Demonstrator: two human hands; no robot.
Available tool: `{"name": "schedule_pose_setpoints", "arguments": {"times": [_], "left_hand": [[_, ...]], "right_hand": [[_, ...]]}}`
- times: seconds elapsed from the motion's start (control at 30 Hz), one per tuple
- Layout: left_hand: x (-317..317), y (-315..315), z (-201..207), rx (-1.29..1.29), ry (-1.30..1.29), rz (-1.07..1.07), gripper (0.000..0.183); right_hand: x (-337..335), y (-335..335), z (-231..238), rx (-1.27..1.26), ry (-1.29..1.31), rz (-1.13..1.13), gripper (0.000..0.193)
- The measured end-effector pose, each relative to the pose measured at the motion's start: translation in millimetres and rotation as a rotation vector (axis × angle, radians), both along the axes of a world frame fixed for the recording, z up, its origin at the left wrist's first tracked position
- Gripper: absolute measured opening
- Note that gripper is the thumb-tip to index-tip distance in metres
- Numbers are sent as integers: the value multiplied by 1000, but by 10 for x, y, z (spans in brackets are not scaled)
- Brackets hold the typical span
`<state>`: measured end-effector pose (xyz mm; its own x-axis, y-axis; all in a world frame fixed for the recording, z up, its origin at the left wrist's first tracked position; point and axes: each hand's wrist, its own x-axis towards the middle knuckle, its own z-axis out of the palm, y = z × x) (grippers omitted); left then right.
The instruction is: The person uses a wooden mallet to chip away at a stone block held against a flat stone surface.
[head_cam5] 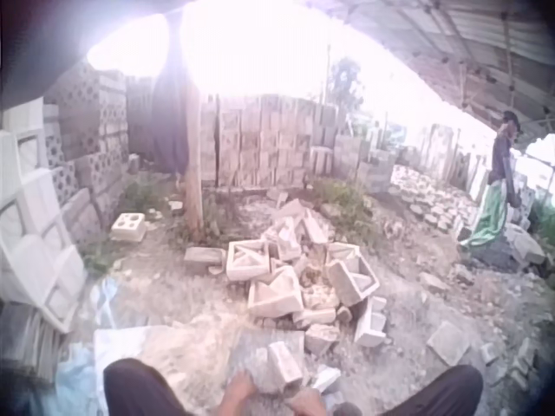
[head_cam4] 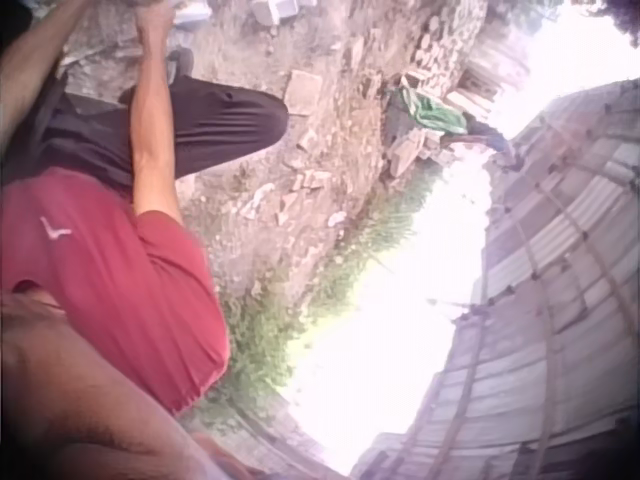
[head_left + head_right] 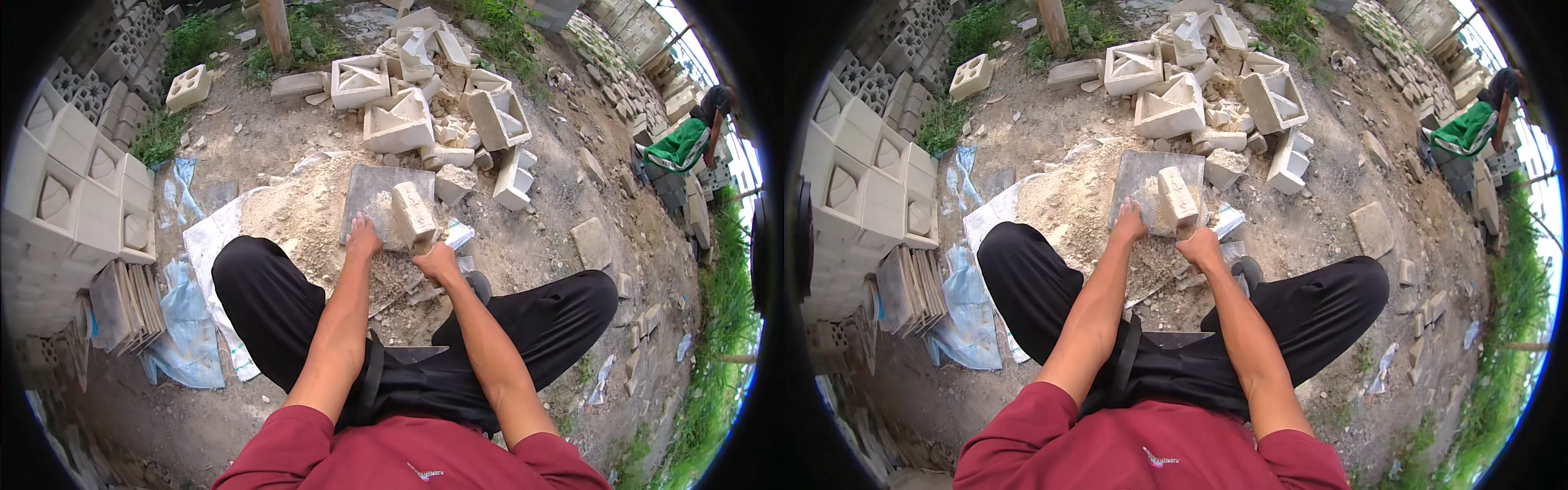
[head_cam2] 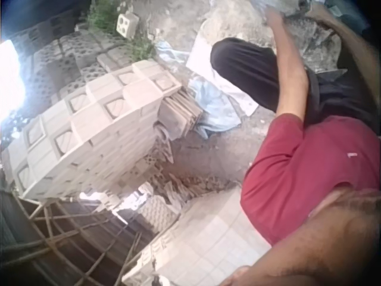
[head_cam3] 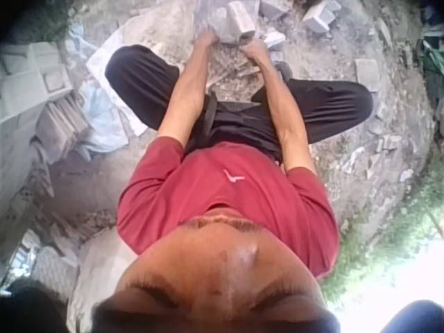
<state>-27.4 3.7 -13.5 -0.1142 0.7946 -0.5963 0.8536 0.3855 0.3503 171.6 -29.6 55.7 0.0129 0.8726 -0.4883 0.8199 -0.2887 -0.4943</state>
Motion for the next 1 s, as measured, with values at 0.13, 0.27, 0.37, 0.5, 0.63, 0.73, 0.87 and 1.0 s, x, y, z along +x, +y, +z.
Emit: {"name": "schedule_pose_setpoints", "arguments": {"times": [0.13, 0.27, 0.37, 0.5, 0.63, 0.73, 0.87, 1.0], "left_hand": [[-81, -42, -72, 3, 7, 3, 75], [70, 68, -59, 1, -16, -27, 77], [-46, 99, -136, -10, -20, -31, 79], [-62, 7, -206, -14, -36, -8, 80], [-118, -14, -196, 17, -34, -6, 80], [-46, 56, -122, -4, -51, -1, 79], [-39, 89, -64, 0, -53, -8, 79], [-133, -30, -133, 1, -31, 9, 79]], "right_hand": [[-201, -112, 193, 248, 316, -128, 45], [-31, -280, -366, 165, 116, -60, 47], [-32, -378, -467, 25, -17, -17, 45], [-39, -141, -115, 121, 74, -29, 43], [-68, 48, 165, 297, 234, -191, 48], [181, 61, -176, 235, 88, -158, 47], [359, 95, -337, 68, -33, -105, 46], [90, 245, 156, 252, 347, -220, 49]]}}
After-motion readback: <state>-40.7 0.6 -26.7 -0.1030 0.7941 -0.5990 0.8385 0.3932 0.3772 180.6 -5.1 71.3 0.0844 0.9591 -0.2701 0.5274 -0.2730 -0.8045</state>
